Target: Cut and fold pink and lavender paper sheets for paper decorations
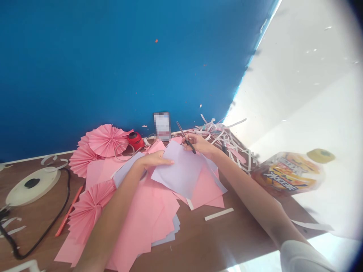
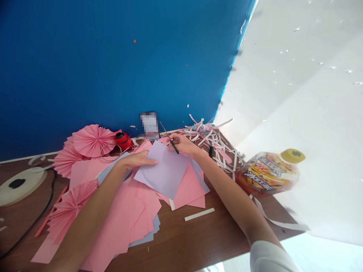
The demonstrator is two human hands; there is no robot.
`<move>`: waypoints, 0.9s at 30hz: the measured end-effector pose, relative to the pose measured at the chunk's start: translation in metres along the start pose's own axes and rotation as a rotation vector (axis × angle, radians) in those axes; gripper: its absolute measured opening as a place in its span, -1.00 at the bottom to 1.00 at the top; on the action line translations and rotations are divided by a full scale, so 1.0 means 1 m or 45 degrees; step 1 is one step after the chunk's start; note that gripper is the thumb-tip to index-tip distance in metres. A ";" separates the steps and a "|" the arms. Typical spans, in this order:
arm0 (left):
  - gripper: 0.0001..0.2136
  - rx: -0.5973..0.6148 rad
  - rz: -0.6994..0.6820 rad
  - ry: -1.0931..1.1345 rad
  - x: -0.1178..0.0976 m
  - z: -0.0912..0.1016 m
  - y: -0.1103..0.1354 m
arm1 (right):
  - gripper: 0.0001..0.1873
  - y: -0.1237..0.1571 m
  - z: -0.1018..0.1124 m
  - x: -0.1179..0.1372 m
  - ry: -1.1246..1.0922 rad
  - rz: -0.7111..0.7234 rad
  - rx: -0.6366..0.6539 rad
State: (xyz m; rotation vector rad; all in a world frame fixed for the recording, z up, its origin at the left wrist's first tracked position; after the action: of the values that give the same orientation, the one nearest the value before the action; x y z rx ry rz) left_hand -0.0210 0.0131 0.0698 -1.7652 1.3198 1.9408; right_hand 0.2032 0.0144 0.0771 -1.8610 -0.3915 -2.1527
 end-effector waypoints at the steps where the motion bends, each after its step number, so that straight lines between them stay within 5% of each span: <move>1: -0.56 -0.010 -0.012 -0.019 0.001 0.000 -0.002 | -0.62 0.000 0.000 0.000 -0.023 0.013 -0.016; 7: -0.51 -0.171 -0.043 0.008 0.009 0.014 -0.009 | -0.63 -0.003 0.009 -0.004 -0.015 0.023 -0.113; 12: -0.40 -0.395 -0.236 0.187 0.012 0.031 -0.007 | -0.66 0.004 0.030 0.003 0.073 -0.024 -0.095; 17: -0.38 -0.408 -0.272 0.218 0.012 0.039 -0.003 | -0.61 0.006 0.044 -0.001 0.176 -0.126 -0.129; 27: -0.49 -0.333 -0.126 0.069 0.011 0.037 0.000 | -0.65 -0.001 0.028 -0.005 0.116 -0.100 -0.125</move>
State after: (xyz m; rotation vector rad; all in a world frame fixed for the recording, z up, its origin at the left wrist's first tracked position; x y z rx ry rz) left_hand -0.0492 0.0351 0.0560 -1.9718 1.0098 2.1027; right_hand 0.2293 0.0255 0.0758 -1.8179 -0.3513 -2.3385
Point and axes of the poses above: each hand's wrist, its own y-axis away from the middle knuckle, its own z-axis out of the back of the hand, x = y × z, the point moved 2 cm from there along -y, towards the middle knuckle, and after that the axes turned 8 degrees about y, right-handed, at the moved point
